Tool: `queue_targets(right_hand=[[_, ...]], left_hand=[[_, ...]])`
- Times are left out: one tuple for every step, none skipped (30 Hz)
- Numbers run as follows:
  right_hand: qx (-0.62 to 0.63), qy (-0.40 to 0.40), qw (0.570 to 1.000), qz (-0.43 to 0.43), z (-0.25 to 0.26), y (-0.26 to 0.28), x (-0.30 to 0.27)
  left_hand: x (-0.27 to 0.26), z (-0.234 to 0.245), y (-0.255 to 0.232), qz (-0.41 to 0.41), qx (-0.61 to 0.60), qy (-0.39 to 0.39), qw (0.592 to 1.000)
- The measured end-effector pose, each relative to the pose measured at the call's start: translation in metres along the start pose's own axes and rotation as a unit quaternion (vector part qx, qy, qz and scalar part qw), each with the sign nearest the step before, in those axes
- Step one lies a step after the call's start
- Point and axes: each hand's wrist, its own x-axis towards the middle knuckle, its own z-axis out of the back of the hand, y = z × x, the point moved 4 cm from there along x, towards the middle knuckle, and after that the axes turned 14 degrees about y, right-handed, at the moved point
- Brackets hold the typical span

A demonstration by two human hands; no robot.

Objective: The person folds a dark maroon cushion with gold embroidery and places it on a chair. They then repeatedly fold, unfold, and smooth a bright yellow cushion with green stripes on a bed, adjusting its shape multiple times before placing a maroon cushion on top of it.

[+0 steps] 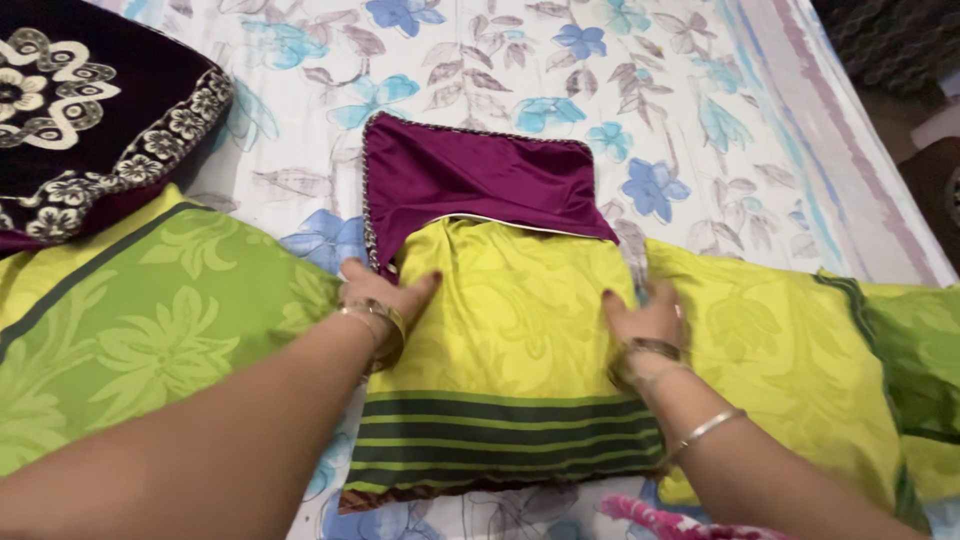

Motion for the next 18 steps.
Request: queue_targets(right_hand=[[0.043, 0.075, 0.992, -0.095, 0.002, -0.024, -0.006], [0.046, 0.118, 0.986, -0.108, -0.001, -0.036, -0.01], [0.05, 0.161, 0.978, -0.121, -0.005, -0.047, -0.011], [0.055, 0.204, 0.968, -0.133, -0.009, -0.056, -0.012], [0.052, 0.196, 0.974, -0.098, -0.011, -0.061, -0.012], [0.05, 0.189, 0.979, -0.061, -0.019, -0.061, -0.013], [0.048, 0.181, 0.982, -0.025, -0.024, -0.061, -0.014], [0.057, 0.193, 0.979, -0.018, -0.026, -0.062, -0.013], [0.065, 0.204, 0.977, -0.011, -0.027, -0.062, -0.011], [0.073, 0.218, 0.973, -0.004, -0.028, -0.063, -0.009], [0.049, 0.245, 0.968, -0.013, -0.028, -0.067, -0.007], [0.025, 0.272, 0.962, -0.022, -0.026, -0.07, -0.003], [0.001, 0.298, 0.954, -0.031, -0.025, -0.074, 0.001], [-0.042, 0.301, 0.952, -0.033, -0.024, -0.076, 0.004], [-0.085, 0.302, 0.949, -0.035, -0.024, -0.077, 0.007], [-0.13, 0.302, 0.944, -0.036, -0.023, -0.078, 0.01], [-0.11, 0.298, 0.947, -0.041, -0.025, -0.079, 0.009], [-0.093, 0.294, 0.95, -0.047, -0.028, -0.081, 0.006]], left_hand=[[-0.01, -0.005, -0.001, -0.02, 0.028, -0.012, 0.999], [-0.017, -0.012, 0.0, -0.042, 0.057, -0.022, 0.997], [-0.02, -0.019, 0.0, -0.064, 0.086, -0.033, 0.994], [-0.018, -0.024, -0.001, -0.054, 0.132, -0.029, 0.989], [-0.012, -0.027, -0.002, -0.044, 0.177, -0.025, 0.983], [-0.007, -0.027, -0.002, -0.033, 0.222, -0.024, 0.974], [-0.003, -0.024, -0.003, -0.043, 0.269, -0.027, 0.962], [0.0, -0.019, -0.004, -0.052, 0.313, -0.031, 0.948], [0.0, -0.017, -0.007, -0.061, 0.357, -0.035, 0.931], [0.0, -0.017, -0.004, -0.034, 0.34, -0.004, 0.94], [-0.003, -0.015, -0.001, -0.007, 0.322, 0.028, 0.946], [-0.007, -0.014, 0.003, 0.021, 0.304, 0.06, 0.951], [-0.012, -0.015, 0.007, 0.021, 0.322, 0.089, 0.942], [-0.018, -0.017, 0.013, 0.02, 0.341, 0.117, 0.933], [-0.023, -0.02, 0.018, 0.019, 0.36, 0.145, 0.922], [-0.025, -0.02, 0.02, 0.018, 0.347, 0.105, 0.932], [-0.027, -0.02, 0.022, 0.016, 0.334, 0.064, 0.94], [-0.028, -0.021, 0.025, 0.015, 0.317, 0.024, 0.948]])
